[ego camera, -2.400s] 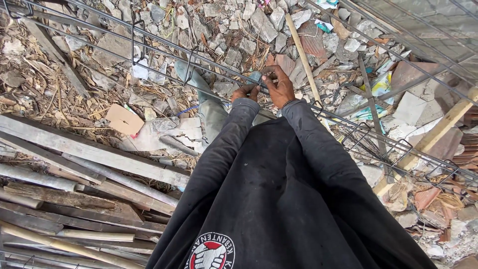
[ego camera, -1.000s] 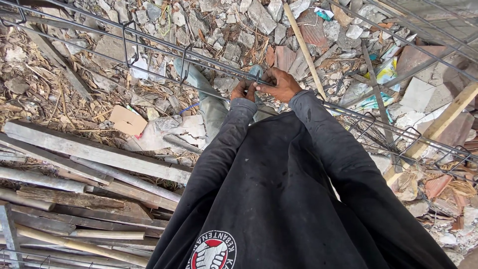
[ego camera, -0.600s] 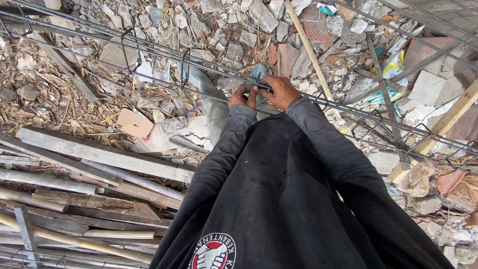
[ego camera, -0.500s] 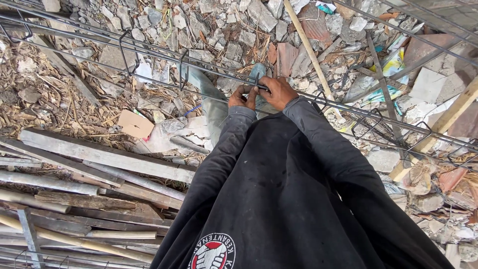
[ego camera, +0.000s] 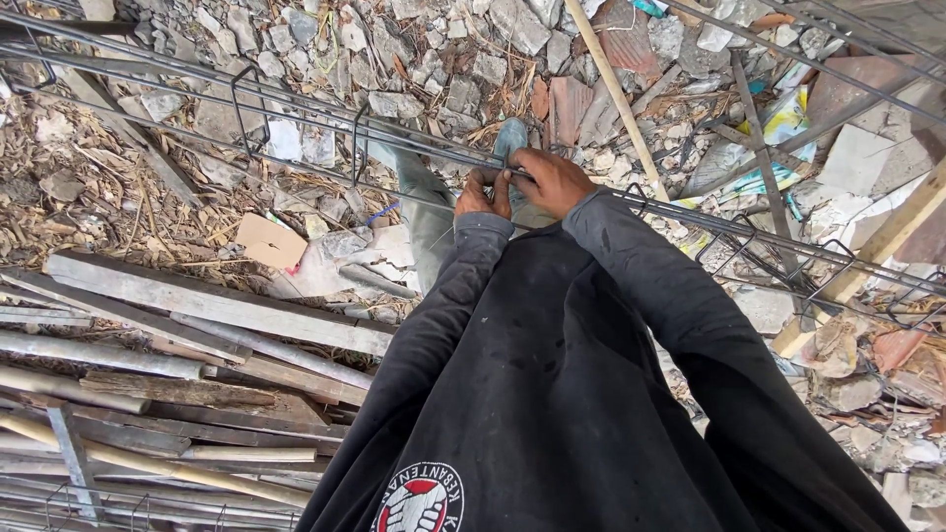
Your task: The person ties steel wire around the intersections of a rebar cage by hand and with pliers, moving along the frame to repeat the process.
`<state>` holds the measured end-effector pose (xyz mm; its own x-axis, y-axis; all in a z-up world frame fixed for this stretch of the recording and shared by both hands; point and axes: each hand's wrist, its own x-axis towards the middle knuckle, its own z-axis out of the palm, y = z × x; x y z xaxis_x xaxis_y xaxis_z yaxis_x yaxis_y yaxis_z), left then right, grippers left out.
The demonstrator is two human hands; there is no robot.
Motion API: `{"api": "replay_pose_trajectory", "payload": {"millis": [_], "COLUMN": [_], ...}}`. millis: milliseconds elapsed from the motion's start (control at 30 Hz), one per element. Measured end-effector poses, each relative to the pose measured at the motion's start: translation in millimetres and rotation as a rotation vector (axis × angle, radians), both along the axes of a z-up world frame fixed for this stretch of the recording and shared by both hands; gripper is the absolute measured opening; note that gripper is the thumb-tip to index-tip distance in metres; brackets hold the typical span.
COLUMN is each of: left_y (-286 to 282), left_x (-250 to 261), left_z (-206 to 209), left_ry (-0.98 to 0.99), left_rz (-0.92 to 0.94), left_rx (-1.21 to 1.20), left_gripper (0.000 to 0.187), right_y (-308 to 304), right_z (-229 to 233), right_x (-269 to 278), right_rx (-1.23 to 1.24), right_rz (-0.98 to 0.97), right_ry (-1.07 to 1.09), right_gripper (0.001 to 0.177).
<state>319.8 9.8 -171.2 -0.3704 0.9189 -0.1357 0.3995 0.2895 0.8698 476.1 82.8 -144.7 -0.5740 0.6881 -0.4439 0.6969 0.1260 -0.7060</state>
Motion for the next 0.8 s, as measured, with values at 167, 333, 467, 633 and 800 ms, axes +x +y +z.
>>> {"api": "replay_pose_trajectory", "payload": {"millis": [167, 333, 467, 633, 800], "left_y": [-0.9, -0.5, -1.5, -14.0, -9.0], "left_x": [-0.8, -3.0, -5.0, -11.0, -15.3], "left_z": [5.2, 12.9, 9.7, -14.9, -17.6], "left_ry": [-0.042, -0.009, -0.084, -0.121, -0.177], "left_rz": [0.036, 0.029, 0.037, -0.007, 0.003], "left_rx": [-0.169, -0.211, -0.366, -0.18, -0.342], "left_gripper": [0.023, 0.025, 0.025, 0.017, 0.014], "right_y": [25.6, 39.5, 56.5, 54.2, 41.0], "right_z": [-50.9, -86.4, -80.9, -30.4, 13.7], "right_x": [32.9, 38.9, 33.4, 9.5, -3.1], "right_rx": [-0.677, -0.976, -0.657, -0.314, 0.162], "right_rz": [-0.096, -0.044, 0.189, 0.211, 0.153], "right_ry": [0.26, 0.38, 0.281, 0.07, 0.092], "right_gripper": [0.032, 0.032, 0.031, 0.024, 0.017]}}
